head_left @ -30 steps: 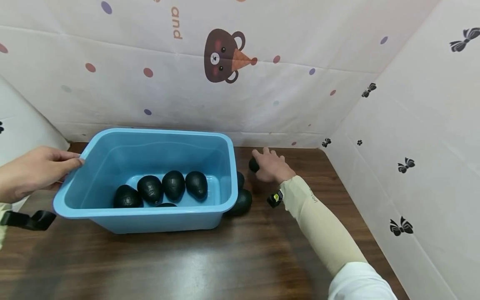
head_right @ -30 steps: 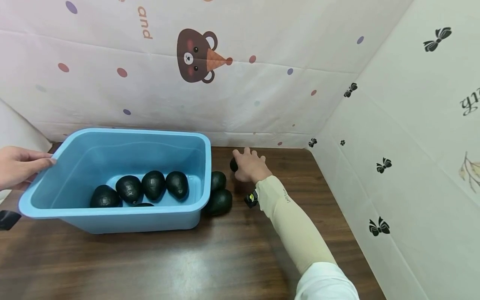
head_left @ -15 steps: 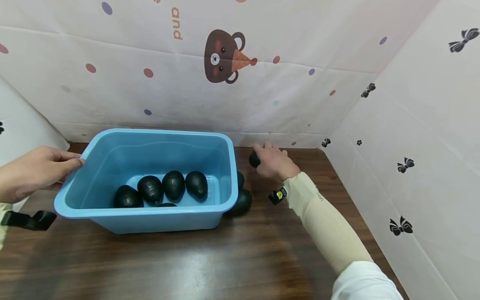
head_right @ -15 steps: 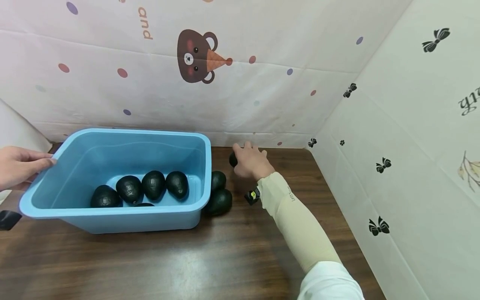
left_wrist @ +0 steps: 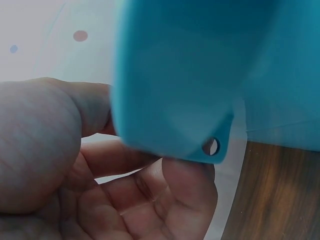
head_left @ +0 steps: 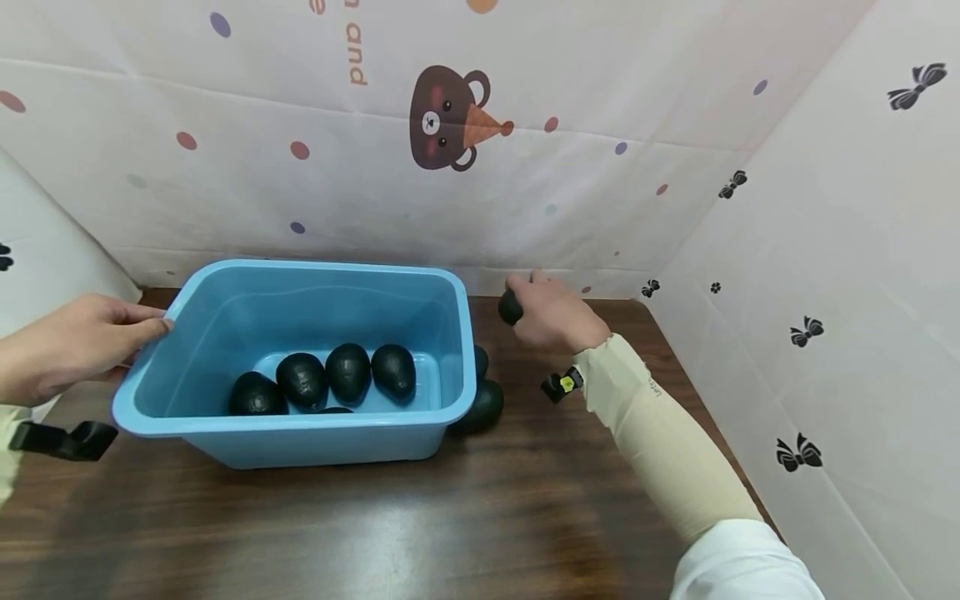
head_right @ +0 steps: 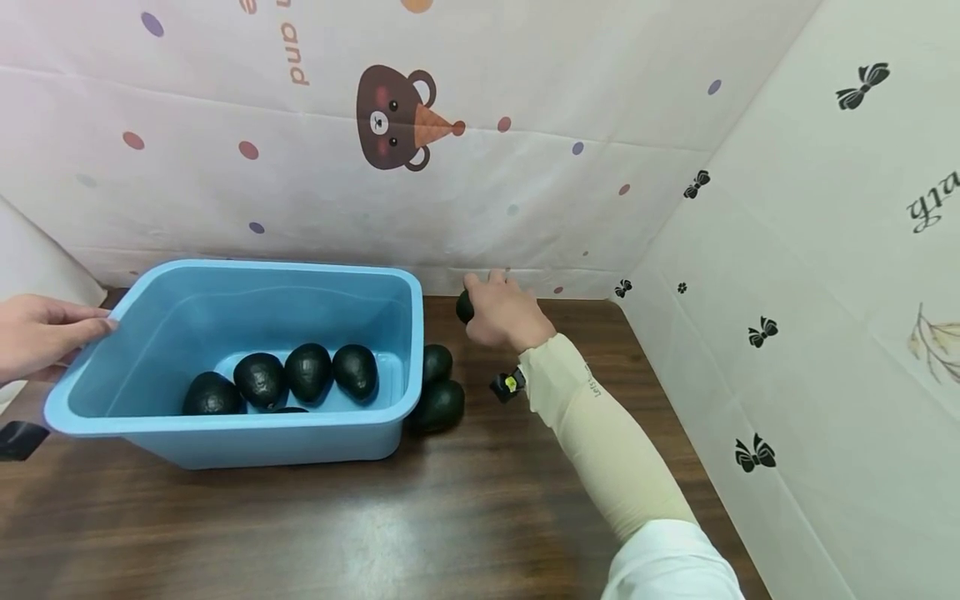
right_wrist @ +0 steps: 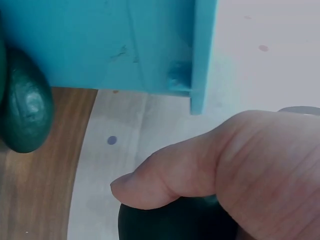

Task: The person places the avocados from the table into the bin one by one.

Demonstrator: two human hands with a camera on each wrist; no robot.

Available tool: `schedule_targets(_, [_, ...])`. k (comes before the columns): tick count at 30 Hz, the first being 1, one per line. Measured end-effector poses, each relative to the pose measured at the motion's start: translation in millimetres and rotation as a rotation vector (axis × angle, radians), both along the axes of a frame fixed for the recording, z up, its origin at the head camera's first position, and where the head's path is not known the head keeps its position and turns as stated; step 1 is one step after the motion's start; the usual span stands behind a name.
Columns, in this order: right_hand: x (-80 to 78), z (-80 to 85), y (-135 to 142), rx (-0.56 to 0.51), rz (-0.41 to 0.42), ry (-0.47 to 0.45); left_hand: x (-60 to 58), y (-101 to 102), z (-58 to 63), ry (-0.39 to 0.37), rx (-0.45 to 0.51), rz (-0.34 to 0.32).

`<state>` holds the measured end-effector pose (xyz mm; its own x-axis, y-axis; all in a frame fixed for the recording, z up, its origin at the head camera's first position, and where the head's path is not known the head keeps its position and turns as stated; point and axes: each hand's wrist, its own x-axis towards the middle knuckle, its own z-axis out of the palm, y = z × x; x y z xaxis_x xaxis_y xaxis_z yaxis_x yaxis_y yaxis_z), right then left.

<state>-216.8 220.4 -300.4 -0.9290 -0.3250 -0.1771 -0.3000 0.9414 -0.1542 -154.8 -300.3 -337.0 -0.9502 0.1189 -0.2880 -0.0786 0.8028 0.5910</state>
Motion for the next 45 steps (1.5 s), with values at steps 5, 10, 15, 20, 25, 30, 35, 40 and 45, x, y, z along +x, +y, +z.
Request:
schedule_targets(5, [1.9, 8.0, -2, 0.008, -0.015, -0.004, -2.2, -1, -0.6, 0.000, -0.008, 0.000])
schedule_targets(10, [4.3, 15.1, -8, 0.028, -0.005, 0.008, -3.0, -2, -3.0, -0.007, 0.010, 0.002])
schedule_targets(15, [8.4, 22.2, -15, 0.053, 0.001, 0.024, -3.6, -2, -3.8, -0.013, 0.015, -0.001])
schedule_targets(20, [13.7, 30.2, -23, 0.061, 0.002, 0.033, -4.2, -3, -4.0, -0.016, 0.015, -0.010])
schedule_targets(25, [16.4, 36.6, -30, 0.055, 0.016, 0.052, -3.7, -4, -4.3, -0.012, 0.015, -0.014])
schedule_targets(30, [21.8, 44.4, -37, 0.055, 0.023, 0.045, -3.4, -4, -3.9, -0.011, 0.013, -0.013])
schedule_targets(35, [28.2, 51.3, -45, 0.072, 0.059, 0.051, -2.3, -1, -1.7, -0.010, 0.008, -0.011])
schedule_targets(40, [33.8, 56.8, -53, 0.076, 0.098, 0.053, 0.2, 0, -1.0, -0.008, 0.017, -0.009])
schedule_targets(45, [40.7, 62.1, -62, 0.065, 0.124, 0.037, -1.2, -4, -3.3, -0.004, 0.023, -0.009])
